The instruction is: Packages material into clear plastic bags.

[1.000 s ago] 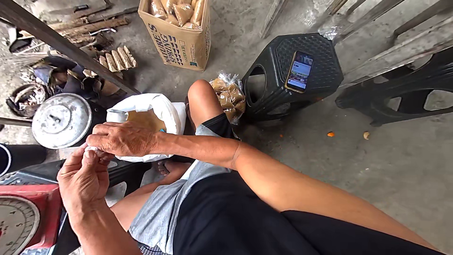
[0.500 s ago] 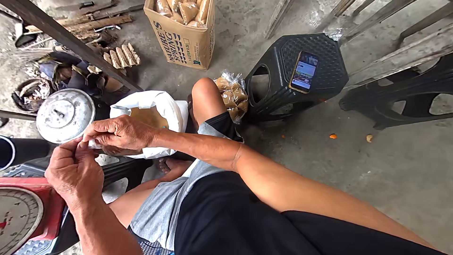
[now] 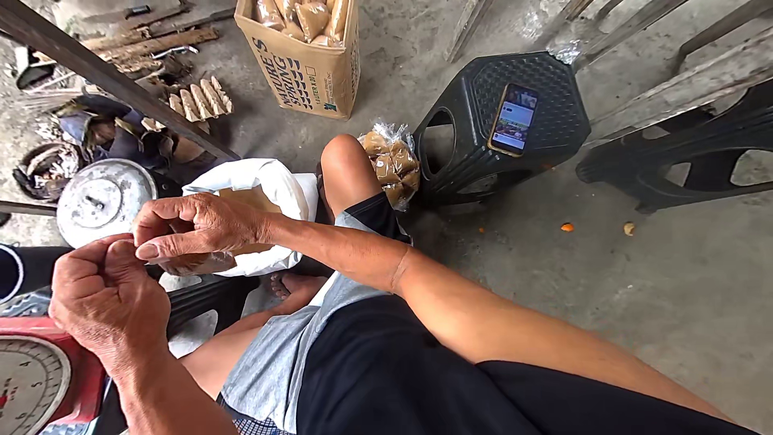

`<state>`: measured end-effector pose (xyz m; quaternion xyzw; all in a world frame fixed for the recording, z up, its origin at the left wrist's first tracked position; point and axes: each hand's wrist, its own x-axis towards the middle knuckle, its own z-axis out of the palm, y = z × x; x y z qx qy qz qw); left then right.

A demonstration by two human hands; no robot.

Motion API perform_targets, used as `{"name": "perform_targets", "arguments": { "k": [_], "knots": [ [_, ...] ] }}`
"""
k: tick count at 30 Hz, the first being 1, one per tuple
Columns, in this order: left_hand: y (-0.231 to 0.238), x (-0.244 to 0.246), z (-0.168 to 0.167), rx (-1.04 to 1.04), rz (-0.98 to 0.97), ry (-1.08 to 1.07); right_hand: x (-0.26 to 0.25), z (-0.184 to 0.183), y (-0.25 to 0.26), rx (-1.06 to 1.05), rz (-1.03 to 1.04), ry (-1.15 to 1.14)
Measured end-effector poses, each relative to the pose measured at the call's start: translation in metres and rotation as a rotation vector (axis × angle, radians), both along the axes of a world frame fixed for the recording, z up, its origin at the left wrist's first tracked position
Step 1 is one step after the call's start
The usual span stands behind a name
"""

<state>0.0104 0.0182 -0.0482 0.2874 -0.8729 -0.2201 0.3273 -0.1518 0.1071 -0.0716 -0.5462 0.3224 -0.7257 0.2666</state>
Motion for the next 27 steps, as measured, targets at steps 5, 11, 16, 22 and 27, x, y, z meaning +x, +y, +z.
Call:
{"name": "perform_targets", "arguments": {
  "k": [5, 11, 16, 22, 27],
  "knots": [
    [0.009, -0.005, 0.009, -0.064, -0.024, -0.066, -0.004, -0.003, -0.001, 0.115, -0.023, 0.051],
    [0.02, -0.016, 0.004, -0.034, -0.013, -0.085, -0.023, -0.029, -0.015, 0.166, 0.019, 0.295],
    [0.029, -0.042, -0.008, 0.13, 0.099, -0.027, -0.032, -0.05, -0.017, 0.152, -0.091, 0.425],
    [0.026, -0.061, -0.007, 0.219, 0.118, 0.059, -0.037, -0.057, -0.022, 0.268, -0.212, 0.531],
    [0.025, -0.079, -0.001, 0.198, 0.138, -0.034, -0.032, -0.066, -0.025, 0.285, -0.382, 0.49]
  ]
}}
